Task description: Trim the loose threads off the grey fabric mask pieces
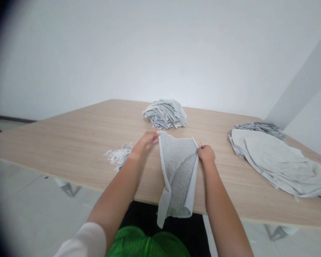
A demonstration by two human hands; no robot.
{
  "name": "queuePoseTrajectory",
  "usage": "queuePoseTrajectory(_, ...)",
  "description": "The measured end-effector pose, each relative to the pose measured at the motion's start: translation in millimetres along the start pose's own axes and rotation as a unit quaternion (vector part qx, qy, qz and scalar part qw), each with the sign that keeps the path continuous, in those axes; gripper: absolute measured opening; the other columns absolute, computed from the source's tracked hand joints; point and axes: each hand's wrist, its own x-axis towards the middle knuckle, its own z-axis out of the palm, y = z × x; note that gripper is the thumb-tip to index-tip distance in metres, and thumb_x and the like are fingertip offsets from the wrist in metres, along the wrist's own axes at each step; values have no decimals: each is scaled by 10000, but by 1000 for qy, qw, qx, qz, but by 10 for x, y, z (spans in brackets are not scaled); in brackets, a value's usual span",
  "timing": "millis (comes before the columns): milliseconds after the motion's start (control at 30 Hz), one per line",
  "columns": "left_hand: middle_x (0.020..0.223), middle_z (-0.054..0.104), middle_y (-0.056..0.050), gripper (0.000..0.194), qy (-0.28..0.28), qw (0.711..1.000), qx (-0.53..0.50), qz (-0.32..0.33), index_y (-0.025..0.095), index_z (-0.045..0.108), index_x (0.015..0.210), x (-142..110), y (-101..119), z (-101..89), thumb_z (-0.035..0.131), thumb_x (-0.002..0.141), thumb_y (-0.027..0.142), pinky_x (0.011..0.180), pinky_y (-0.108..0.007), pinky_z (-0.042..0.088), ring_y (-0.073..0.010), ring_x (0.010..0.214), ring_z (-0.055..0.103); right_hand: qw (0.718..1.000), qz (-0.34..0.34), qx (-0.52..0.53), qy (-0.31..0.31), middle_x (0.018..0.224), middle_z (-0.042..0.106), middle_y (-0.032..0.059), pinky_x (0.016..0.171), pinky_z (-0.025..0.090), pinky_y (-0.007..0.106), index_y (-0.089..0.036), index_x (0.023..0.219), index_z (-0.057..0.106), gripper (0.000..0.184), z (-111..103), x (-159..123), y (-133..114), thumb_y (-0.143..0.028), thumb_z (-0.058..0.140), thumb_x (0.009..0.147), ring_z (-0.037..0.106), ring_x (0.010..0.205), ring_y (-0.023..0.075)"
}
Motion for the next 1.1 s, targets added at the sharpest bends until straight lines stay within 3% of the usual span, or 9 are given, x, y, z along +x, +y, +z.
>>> queuePoseTrajectory(100,794,763,-91,159,-36,998,-37,-28,121,713,935,-1,-6,-28,782,800,167,777,-267,608,-176,798,739,1000,0,4,1,1042,784,184,842,548,335,-183,1088,804,340,-12,-12,-7,-388,603,908,749,1048,311)
queuePoseTrajectory(300,876,793,-99,251,-64,997,-7,-44,134,734,970,-25,1,-99,847,759,211,801,-298,620,-198,843,755,1000,-7,18,4,1009,786,184,817,539,330,-169,1079,807,354,-7,-11,12,-401,606,903,752,1017,312)
queuePoseTrajectory(467,1013,805,-130,278,-147,989,-6,-18,131,765,1048,-77,45,-96,811,779,185,953,-341,599,-213,988,757,1000,-6,23,11,990,786,180,810,535,307,-167,1075,810,359,8,10,29,-407,613,897,751,1018,295)
queuePoseTrajectory(633,1104,795,-150,310,-192,981,-26,3,128,763,1127,-156,95,-51,765,818,149,1003,-348,581,-215,1052,746,1000,-10,18,2,984,785,185,806,534,311,-160,1070,814,356,10,33,35,-395,616,890,752,1012,300)
queuePoseTrajectory(900,1084,797,-127,368,-188,982,-27,2,130,752,1132,-155,137,-62,844,806,273,928,-307,591,-203,980,754,1000,-5,30,1,945,785,171,786,525,306,-165,1049,814,359,16,32,39,-421,623,882,756,990,299)
queuePoseTrajectory(1100,1091,795,-133,362,-183,983,-24,4,134,737,1174,-168,169,-64,802,852,288,916,-313,593,-198,968,753,999,-5,35,-1,959,783,174,781,525,311,-168,1042,815,355,19,46,45,-415,629,868,754,980,300)
